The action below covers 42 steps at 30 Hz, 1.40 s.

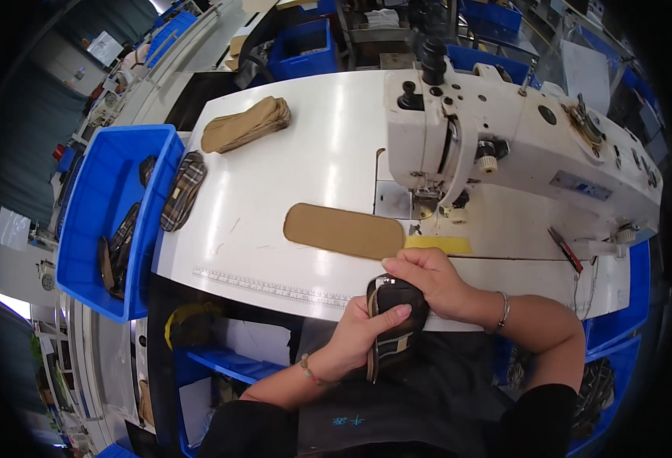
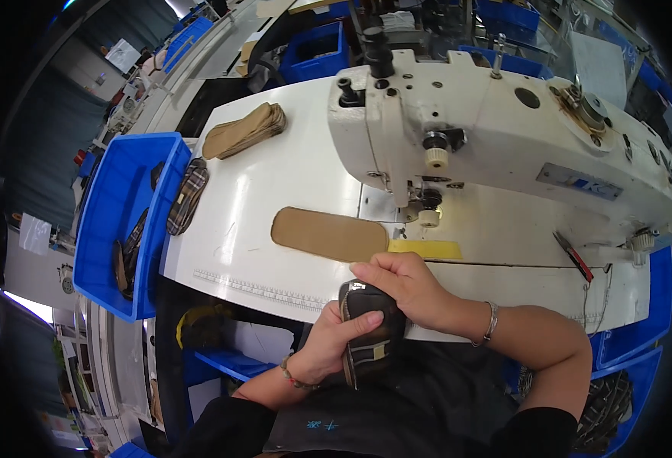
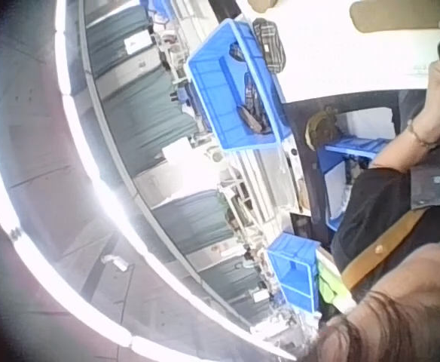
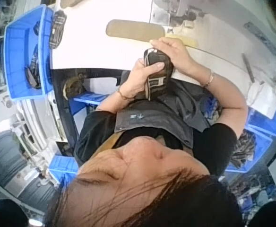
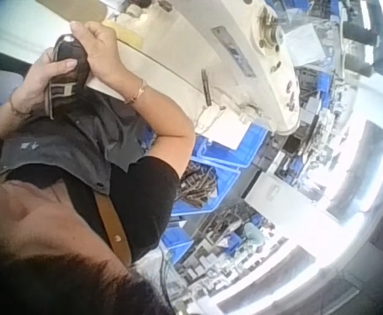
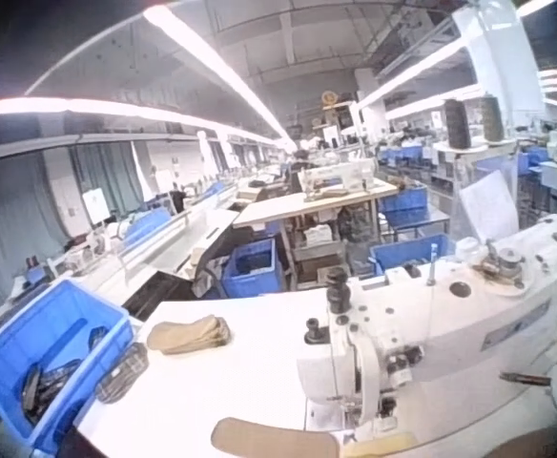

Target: Sewing and assembling pieces of a shoe using an industrial sewing machine.

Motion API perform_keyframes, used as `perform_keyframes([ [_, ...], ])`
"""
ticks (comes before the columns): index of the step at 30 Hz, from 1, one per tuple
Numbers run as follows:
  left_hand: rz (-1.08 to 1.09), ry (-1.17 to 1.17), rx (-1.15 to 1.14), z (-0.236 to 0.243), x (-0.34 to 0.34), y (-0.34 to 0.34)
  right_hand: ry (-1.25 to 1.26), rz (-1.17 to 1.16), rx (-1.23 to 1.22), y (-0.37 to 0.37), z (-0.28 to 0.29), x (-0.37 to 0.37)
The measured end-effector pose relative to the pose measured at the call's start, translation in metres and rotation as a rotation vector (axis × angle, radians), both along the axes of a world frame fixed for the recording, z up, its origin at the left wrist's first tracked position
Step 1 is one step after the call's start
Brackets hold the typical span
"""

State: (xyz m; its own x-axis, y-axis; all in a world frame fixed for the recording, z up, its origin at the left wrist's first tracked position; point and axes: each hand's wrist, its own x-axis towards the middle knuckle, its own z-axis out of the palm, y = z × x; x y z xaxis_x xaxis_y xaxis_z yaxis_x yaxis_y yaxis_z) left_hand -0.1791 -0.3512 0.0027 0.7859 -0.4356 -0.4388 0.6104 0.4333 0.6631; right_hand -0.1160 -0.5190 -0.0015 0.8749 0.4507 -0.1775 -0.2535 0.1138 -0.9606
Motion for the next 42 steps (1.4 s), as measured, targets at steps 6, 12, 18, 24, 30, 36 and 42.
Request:
perform_keyframes([
  [6,-0.052,-0.120,0.040,-0.004,0.009,0.002,-0.072,0.075,0.049,-0.003,-0.002,0.006],
  [12,-0.002,-0.292,0.213,0.002,0.006,0.007,-0.115,0.005,0.052,-0.004,-0.005,0.002],
  [18,0.214,-0.317,0.099,-0.007,0.000,0.030,-0.048,0.142,0.150,-0.002,-0.001,-0.012],
  [24,0.315,-0.609,0.511,-0.004,-0.011,0.026,-0.002,0.343,0.057,-0.001,0.007,-0.020],
  [30,0.295,-0.709,0.557,-0.006,-0.010,0.031,-0.014,0.387,0.034,-0.001,0.010,-0.023],
  [36,0.083,-0.537,0.590,0.017,0.005,0.049,-0.601,0.363,-0.268,-0.004,0.004,-0.021],
  [42,-0.201,-0.901,0.940,0.073,0.051,0.067,-1.475,-0.042,-0.906,-0.010,0.000,-0.012],
])
